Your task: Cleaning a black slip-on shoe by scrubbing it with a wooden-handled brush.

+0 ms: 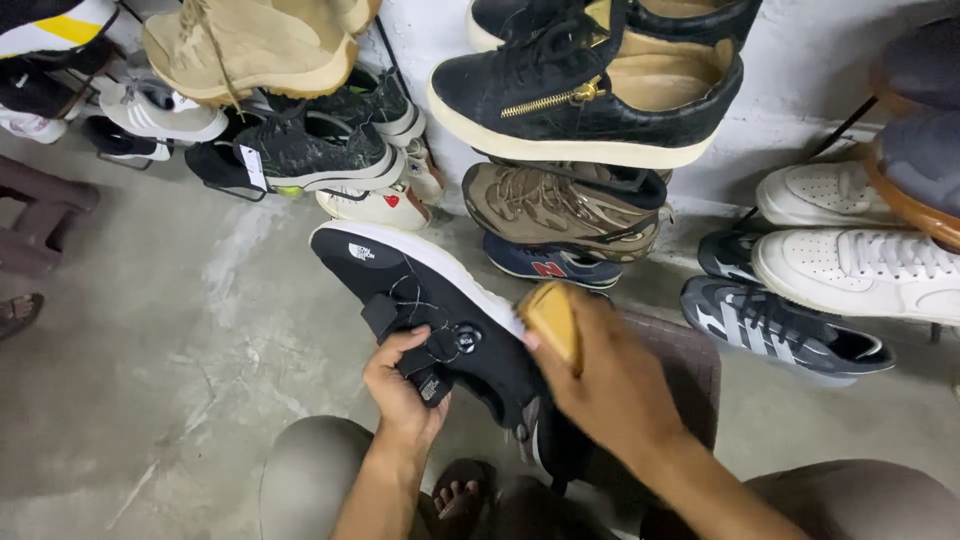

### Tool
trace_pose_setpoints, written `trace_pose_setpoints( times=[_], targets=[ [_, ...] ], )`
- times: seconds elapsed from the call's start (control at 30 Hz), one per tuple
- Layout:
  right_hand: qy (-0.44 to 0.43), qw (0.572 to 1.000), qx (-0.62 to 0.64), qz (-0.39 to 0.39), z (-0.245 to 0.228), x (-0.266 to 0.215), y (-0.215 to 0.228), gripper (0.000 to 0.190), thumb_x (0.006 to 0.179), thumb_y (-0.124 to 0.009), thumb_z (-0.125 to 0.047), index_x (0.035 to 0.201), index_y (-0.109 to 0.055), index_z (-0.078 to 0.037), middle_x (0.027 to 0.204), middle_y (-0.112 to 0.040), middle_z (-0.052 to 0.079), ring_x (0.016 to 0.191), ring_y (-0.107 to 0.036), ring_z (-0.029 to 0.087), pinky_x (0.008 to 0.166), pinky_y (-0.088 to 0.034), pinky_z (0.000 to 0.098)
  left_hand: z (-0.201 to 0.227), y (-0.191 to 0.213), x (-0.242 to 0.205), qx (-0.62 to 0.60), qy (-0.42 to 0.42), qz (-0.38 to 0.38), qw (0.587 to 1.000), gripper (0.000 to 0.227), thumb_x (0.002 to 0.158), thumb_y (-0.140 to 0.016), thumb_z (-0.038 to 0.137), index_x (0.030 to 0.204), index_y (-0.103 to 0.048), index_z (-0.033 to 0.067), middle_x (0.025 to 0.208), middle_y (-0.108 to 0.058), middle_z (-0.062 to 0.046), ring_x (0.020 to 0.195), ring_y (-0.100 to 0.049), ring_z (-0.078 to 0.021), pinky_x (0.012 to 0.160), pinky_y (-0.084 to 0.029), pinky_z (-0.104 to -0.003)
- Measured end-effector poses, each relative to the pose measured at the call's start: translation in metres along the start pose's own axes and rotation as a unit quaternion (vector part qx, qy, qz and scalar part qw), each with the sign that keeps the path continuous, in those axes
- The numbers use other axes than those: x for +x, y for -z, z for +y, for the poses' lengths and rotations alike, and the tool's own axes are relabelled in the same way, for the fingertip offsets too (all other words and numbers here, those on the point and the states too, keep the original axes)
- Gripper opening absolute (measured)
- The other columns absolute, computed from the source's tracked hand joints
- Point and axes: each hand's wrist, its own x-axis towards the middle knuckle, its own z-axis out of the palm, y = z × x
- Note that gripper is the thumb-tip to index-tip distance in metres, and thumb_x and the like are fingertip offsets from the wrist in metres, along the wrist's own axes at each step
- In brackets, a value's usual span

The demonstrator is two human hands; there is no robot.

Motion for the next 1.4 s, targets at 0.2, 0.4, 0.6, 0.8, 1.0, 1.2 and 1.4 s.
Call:
trace_pose_setpoints(
  times=[0.2, 0.4, 0.6, 0.8, 1.0, 1.2, 1.4],
  targets=[
    [0.091, 0.996, 0.020, 0.012, 0.005, -0.012, -0.019, 0.066, 0.093, -0.061, -0.050, 0.147, -0.046, -0.016, 0.120, -0.065, 0.011, 0.103, -0.066, 0.031, 0.085, -0.052, 0.0455, 0.003, -0.023, -0.022, 0.035, 0.027, 0.010, 0.999, 0.024, 0.070, -0.063, 0.008, 0.094, -0.065, 0.0124, 0.084, -0.070, -0.006, 0.072, -0.066, -0.0246, 0.063, -0.054, -0.033],
    [-0.033, 0.999, -0.017, -0.011, 0.002, 0.004, -0.002, 0.066, 0.090, -0.055, -0.058, 0.146, -0.046, -0.024, 0.135, -0.062, 0.008, 0.106, -0.070, 0.034, 0.078, -0.059, 0.0504, 0.012, -0.038, -0.036, 0.052, -0.032, 0.022, 0.998, 0.047, 0.069, -0.062, -0.004, 0.111, -0.062, 0.0172, 0.097, -0.066, -0.008, 0.087, -0.063, -0.0263, 0.077, -0.053, -0.039],
    [-0.027, 0.997, 0.064, -0.025, -0.003, -0.006, -0.010, 0.069, 0.086, -0.057, -0.058, 0.146, -0.050, -0.024, 0.119, -0.065, 0.003, 0.108, -0.064, 0.025, 0.090, -0.050, 0.0399, 0.009, -0.036, -0.033, 0.041, -0.016, -0.015, 0.999, 0.045, 0.071, -0.063, -0.001, 0.113, -0.064, 0.0162, 0.099, -0.069, -0.008, 0.087, -0.065, -0.0266, 0.078, -0.054, -0.040],
    [0.090, 0.995, 0.052, 0.002, 0.004, -0.016, -0.016, 0.063, 0.084, -0.072, -0.046, 0.142, -0.056, -0.026, 0.105, -0.065, 0.003, 0.096, -0.067, 0.024, 0.083, -0.052, 0.0384, 0.013, -0.027, -0.024, 0.065, 0.121, 0.047, 0.989, 0.012, 0.068, -0.068, 0.015, 0.080, -0.066, 0.0139, 0.078, -0.068, -0.002, 0.070, -0.064, -0.0220, 0.064, -0.050, -0.030],
    [-0.009, 0.998, 0.031, 0.044, 0.001, -0.002, -0.005, 0.071, 0.085, -0.066, -0.052, 0.146, -0.053, -0.018, 0.127, -0.064, 0.006, 0.114, -0.065, 0.027, 0.091, -0.051, 0.0408, 0.005, -0.029, -0.025, 0.046, 0.061, -0.007, 0.997, 0.028, 0.071, -0.066, 0.009, 0.099, -0.066, 0.0099, 0.088, -0.071, -0.009, 0.078, -0.067, -0.0272, 0.074, -0.056, -0.038],
    [-0.026, 0.999, -0.027, -0.029, -0.013, -0.011, -0.012, 0.069, 0.079, -0.074, -0.056, 0.141, -0.057, -0.031, 0.129, -0.067, -0.004, 0.114, -0.068, 0.019, 0.092, -0.054, 0.0401, 0.006, -0.040, -0.032, 0.049, 0.015, 0.013, 0.999, 0.039, 0.071, -0.063, 0.001, 0.108, -0.064, 0.0125, 0.092, -0.067, -0.009, 0.080, -0.064, -0.0256, 0.072, -0.054, -0.036],
    [-0.087, 0.996, 0.027, 0.013, -0.015, -0.001, 0.005, 0.077, 0.084, -0.067, -0.053, 0.151, -0.047, -0.021, 0.142, -0.062, 0.008, 0.115, -0.069, 0.028, 0.088, -0.059, 0.0426, -0.002, -0.026, -0.023, 0.037, -0.013, -0.007, 0.999, 0.035, 0.070, -0.063, 0.002, 0.103, -0.065, 0.0124, 0.093, -0.069, -0.007, 0.084, -0.066, -0.0244, 0.078, -0.055, -0.036]
  ],
)
